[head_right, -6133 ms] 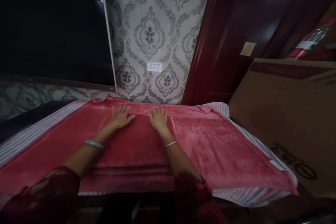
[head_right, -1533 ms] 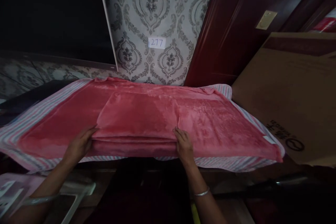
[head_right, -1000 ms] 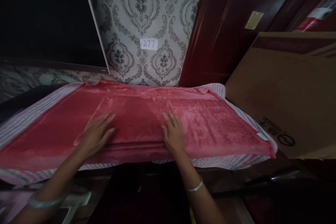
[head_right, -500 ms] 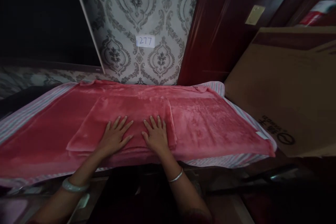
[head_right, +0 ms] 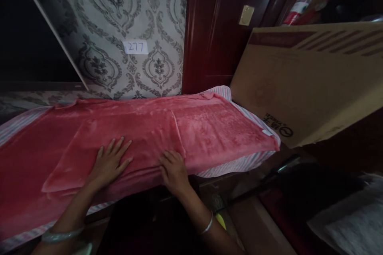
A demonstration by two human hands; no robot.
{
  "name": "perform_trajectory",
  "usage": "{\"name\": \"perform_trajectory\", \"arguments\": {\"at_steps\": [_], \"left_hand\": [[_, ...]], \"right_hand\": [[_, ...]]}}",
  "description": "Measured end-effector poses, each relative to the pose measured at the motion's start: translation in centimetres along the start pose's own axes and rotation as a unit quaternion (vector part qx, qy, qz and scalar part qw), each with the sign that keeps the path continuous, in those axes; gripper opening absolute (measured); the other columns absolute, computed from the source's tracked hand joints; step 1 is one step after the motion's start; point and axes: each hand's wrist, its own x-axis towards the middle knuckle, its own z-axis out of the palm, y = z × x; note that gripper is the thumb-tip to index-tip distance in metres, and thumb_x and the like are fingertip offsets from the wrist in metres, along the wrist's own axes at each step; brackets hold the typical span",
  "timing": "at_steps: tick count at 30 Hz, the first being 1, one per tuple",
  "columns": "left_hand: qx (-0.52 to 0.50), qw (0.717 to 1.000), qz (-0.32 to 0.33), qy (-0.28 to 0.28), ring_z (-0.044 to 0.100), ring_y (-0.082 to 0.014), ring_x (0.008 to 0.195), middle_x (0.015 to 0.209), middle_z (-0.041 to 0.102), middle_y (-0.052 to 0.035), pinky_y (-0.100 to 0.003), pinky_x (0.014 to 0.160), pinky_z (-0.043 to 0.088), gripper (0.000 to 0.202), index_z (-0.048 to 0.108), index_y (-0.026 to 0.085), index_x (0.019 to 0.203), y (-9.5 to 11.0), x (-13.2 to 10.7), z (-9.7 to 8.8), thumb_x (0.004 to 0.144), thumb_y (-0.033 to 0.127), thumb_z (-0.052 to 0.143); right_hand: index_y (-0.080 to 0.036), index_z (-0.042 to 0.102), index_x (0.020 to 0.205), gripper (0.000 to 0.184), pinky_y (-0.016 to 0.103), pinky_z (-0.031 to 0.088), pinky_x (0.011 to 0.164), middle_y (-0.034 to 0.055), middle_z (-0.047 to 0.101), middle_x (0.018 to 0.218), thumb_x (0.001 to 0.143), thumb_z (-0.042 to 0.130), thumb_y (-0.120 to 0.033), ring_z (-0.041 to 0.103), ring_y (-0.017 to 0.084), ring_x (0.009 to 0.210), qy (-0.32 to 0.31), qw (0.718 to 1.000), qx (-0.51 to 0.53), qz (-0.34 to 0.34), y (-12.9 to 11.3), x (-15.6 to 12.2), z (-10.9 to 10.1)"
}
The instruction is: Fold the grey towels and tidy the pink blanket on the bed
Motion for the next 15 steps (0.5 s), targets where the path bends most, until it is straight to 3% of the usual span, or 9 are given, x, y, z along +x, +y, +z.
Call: {"name": "perform_trajectory", "arguments": {"at_steps": [3, 5, 10, 15], "left_hand": [[-0.001, 1.000, 0.006, 0.009, 0.026, -0.0375, 0.151, 0.162, 0.034, -0.0110, -0.066, 0.116, 0.024, 0.065, 0.045, 0.027, 0.151, -0.1, 0.1, 0.1, 0.093, 0.057, 0.042], [0.000, 1.000, 0.003, 0.012, 0.026, -0.0377, 0.151, 0.162, 0.034, -0.0110, -0.066, 0.116, 0.024, 0.065, 0.045, 0.027, 0.151, -0.1, 0.2, 0.1, 0.093, 0.057, 0.043], [0.008, 1.000, -0.001, 0.006, 0.026, -0.0383, 0.151, 0.162, 0.033, -0.0126, -0.066, 0.117, 0.023, 0.065, 0.044, 0.024, 0.152, 0.1, 0.2, 0.0, 0.094, 0.054, 0.044], [0.026, 1.000, -0.004, -0.010, 0.024, -0.0367, 0.152, 0.163, 0.031, -0.0114, -0.065, 0.117, 0.023, 0.065, 0.040, 0.024, 0.154, 0.3, 0.1, -0.4, 0.096, 0.053, 0.042]], "right_hand": [[-0.023, 0.073, 0.111, 0.033, 0.042, 0.050, 0.098, 0.0098, 0.073, 0.110, 0.097, 0.044, -0.026, 0.064, 0.023, 0.107, 0.108, 0.990, 0.054, 0.071, 2.5, -0.6, -2.4], [-0.021, 0.073, 0.110, 0.032, 0.041, 0.053, 0.090, 0.0113, 0.072, 0.106, 0.094, 0.046, -0.031, 0.066, 0.024, 0.100, 0.141, 0.976, 0.085, 0.143, 4.4, -0.3, -3.3], [-0.021, 0.074, 0.103, 0.034, 0.040, 0.052, 0.091, 0.0101, 0.074, 0.103, 0.088, 0.051, -0.039, 0.066, 0.024, 0.099, 0.066, 0.951, 0.217, 0.209, 7.6, 0.9, -3.3], [-0.020, 0.072, 0.092, 0.030, 0.035, 0.050, 0.088, 0.0056, 0.072, 0.095, 0.077, 0.059, -0.043, 0.063, 0.021, 0.093, -0.006, 0.916, 0.318, 0.242, 8.3, 1.8, -3.5]]}}
